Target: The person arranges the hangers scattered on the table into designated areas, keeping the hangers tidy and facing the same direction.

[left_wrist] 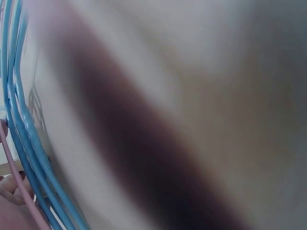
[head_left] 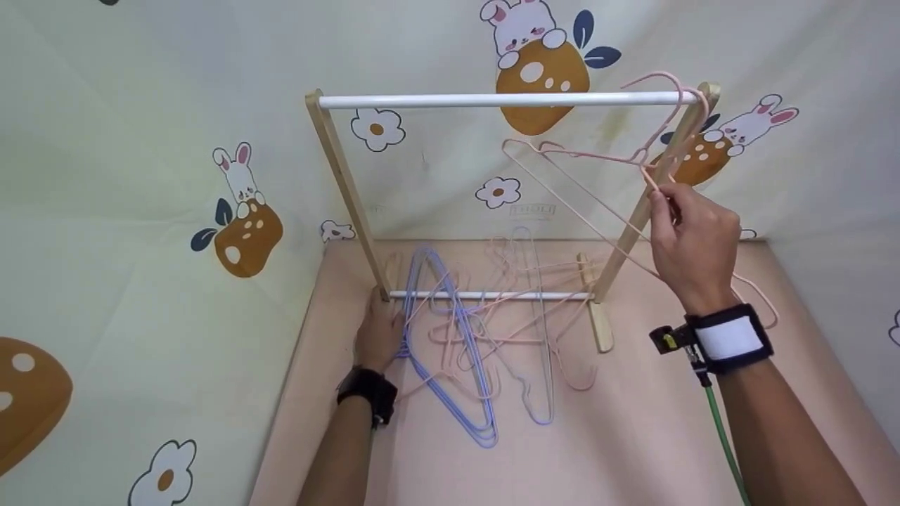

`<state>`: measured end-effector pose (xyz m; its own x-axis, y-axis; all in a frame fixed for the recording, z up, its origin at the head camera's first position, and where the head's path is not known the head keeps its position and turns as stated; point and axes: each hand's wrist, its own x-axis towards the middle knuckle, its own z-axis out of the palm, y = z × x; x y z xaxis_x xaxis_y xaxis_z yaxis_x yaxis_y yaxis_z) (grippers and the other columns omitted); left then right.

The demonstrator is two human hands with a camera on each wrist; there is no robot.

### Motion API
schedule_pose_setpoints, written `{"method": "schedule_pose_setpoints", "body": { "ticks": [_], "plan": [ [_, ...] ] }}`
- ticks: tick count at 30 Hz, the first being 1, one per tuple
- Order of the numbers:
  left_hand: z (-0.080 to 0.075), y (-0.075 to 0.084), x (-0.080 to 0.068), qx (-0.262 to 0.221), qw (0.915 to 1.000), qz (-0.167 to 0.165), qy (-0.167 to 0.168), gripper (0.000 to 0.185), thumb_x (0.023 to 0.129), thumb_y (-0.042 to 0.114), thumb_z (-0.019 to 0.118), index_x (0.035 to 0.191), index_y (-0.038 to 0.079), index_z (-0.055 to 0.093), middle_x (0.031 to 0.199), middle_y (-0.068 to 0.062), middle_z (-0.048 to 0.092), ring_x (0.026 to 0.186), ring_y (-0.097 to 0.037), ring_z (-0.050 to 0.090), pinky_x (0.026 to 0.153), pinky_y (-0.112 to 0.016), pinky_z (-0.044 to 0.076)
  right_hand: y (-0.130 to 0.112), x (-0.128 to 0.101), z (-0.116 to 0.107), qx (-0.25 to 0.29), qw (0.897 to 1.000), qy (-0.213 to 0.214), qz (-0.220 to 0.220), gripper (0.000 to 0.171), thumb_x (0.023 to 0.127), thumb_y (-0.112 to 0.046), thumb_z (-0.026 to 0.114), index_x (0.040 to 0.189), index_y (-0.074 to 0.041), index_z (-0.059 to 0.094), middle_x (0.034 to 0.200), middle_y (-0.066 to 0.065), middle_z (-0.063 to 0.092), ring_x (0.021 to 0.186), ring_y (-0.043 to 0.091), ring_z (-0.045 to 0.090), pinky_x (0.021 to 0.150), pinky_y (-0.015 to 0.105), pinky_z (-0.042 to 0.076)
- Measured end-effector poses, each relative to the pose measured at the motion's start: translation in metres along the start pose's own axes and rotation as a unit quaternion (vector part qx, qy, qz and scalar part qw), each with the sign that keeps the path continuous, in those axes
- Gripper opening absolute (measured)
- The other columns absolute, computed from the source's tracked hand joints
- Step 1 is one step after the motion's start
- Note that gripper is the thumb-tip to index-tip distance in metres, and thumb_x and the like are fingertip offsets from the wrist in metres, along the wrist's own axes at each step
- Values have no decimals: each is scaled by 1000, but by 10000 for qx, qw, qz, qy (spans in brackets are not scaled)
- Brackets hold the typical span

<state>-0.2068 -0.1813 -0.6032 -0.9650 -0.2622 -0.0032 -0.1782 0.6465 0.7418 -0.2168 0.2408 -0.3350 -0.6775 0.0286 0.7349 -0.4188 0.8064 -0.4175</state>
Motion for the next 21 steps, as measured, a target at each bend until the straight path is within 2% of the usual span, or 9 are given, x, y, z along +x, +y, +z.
{"method": "schedule_pose_setpoints", "body": {
  "ticks": [11, 13, 16, 20, 21],
  "plan": [
    [-2, -2, -3, 10, 9997, 239, 33, 80, 111, 24, 65, 174, 5, 21, 160, -29, 53, 85, -39, 65, 75, -58, 54, 8, -9, 7, -144, 9999, -81, -25, 28, 112, -13, 64, 112, 10, 79, 84, 23, 76, 63, 34, 64, 62, 20, 30],
    [-2, -1, -3, 3, 9998, 202, 3, 80, 111, 24, 65, 175, 6, 20, 159, -29, 53, 82, -38, 64, 72, -56, 52, 10, -10, 8, -183, 9998, -91, -23, 28, 113, -14, 64, 113, 10, 79, 84, 24, 76, 64, 34, 64, 63, 21, 30],
    [-2, -1, -2, 17, 9999, 136, -35, 80, 111, 24, 65, 175, 7, 20, 146, -28, 61, 76, -33, 60, 68, -50, 47, 12, -12, 8, -208, 9997, -96, 24, 29, 113, -14, 63, 114, 10, 79, 84, 24, 76, 64, 35, 64, 63, 21, 30],
    [-1, -2, 0, 21, 10000, 60, -57, 81, 111, 25, 66, 175, 8, 20, 144, -27, 62, 75, -32, 59, 67, -47, 44, 13, -12, 9, -235, 9997, -78, 88, 29, 113, -15, 63, 115, 9, 79, 86, 24, 77, 66, 37, 67, 63, 20, 30],
    [-1, -2, 0, 25, 10000, 49, -55, 81, 110, 25, 66, 175, 8, 20, 149, -28, 60, 78, -34, 61, 68, -48, 46, 13, -11, 9, -249, 9996, -68, 100, 29, 113, -15, 63, 115, 9, 79, 86, 24, 77, 66, 38, 68, 63, 21, 31]
  ]
}}
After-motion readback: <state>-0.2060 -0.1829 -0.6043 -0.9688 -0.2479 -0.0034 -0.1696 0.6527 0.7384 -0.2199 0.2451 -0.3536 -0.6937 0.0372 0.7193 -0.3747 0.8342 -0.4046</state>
